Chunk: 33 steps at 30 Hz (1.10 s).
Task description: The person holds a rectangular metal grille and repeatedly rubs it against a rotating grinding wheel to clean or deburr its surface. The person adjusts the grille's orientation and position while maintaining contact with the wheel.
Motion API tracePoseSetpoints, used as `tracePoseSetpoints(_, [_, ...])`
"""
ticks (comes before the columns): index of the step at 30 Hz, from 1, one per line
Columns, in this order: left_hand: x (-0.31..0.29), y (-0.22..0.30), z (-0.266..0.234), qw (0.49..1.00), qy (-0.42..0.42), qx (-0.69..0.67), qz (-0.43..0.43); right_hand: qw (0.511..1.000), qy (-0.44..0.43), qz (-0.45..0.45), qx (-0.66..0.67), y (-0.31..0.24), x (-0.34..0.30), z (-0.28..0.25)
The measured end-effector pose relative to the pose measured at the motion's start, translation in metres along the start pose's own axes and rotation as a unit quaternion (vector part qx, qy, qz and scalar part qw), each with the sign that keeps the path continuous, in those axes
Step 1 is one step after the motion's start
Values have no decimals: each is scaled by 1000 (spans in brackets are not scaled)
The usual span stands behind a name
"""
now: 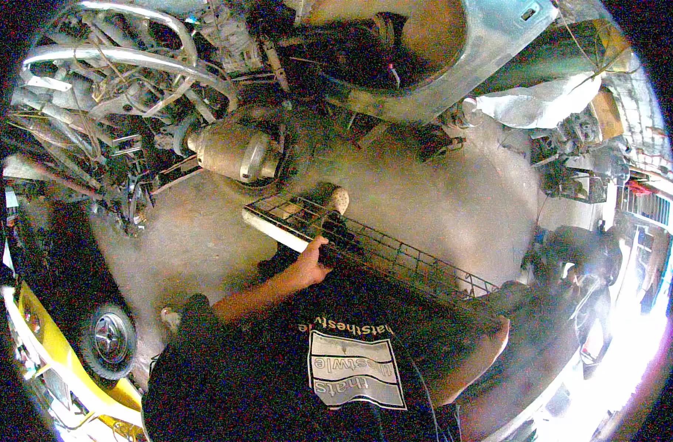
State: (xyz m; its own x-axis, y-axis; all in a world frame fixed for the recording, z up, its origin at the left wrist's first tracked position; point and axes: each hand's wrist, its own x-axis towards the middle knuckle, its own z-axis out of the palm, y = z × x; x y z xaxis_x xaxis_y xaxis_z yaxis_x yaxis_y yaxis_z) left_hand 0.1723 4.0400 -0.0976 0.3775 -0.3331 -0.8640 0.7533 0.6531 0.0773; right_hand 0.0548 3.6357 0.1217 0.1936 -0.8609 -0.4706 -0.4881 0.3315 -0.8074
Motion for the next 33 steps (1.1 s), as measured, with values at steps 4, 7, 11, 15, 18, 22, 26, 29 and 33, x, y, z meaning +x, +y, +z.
tracePoseSetpoints(4, [16, 5, -7, 986, 43, -99, -124, 999, 2, 37, -8, 13, 33, -18])
tracePoseSetpoints(7, [18, 10, -7, 986, 22, -109, -123, 1000, -1, -1, 6, 19, 23, -9])
tracePoseSetpoints(11, [9, 16, -2, 997, 59, -36, -29, 999, -23, -25, 22, 14, -6, 14])
tracePoseSetpoints(15, [7, 24, 3, 994, 42, -79, -65, 999, -46, -20, -15, 8, -17, 28])
tracePoseSetpoints(18, [6, 29, 3, 995, 44, -70, -55, 999, -3, -33, -4, 10, -18, 35])
tracePoseSetpoints(22, [0, 31, 5, 994, 70, -65, -51, 999, 19, -40, 25, 9, -21, 41])
tracePoseSetpoints(26, [-15, 29, 9, 996, 85, -3, 37, 999, -23, -31, 14, 8, -23, 44])
tracePoseSetpoints(29, [-21, 33, 8, 999, 37, -21, 18, 999, -31, -30, 17, 12, -16, 43])
tracePoseSetpoints(33, [-15, 36, 5, 998, 13, -34, -42, 997, -48, -36, 48, 13, -4, 34])
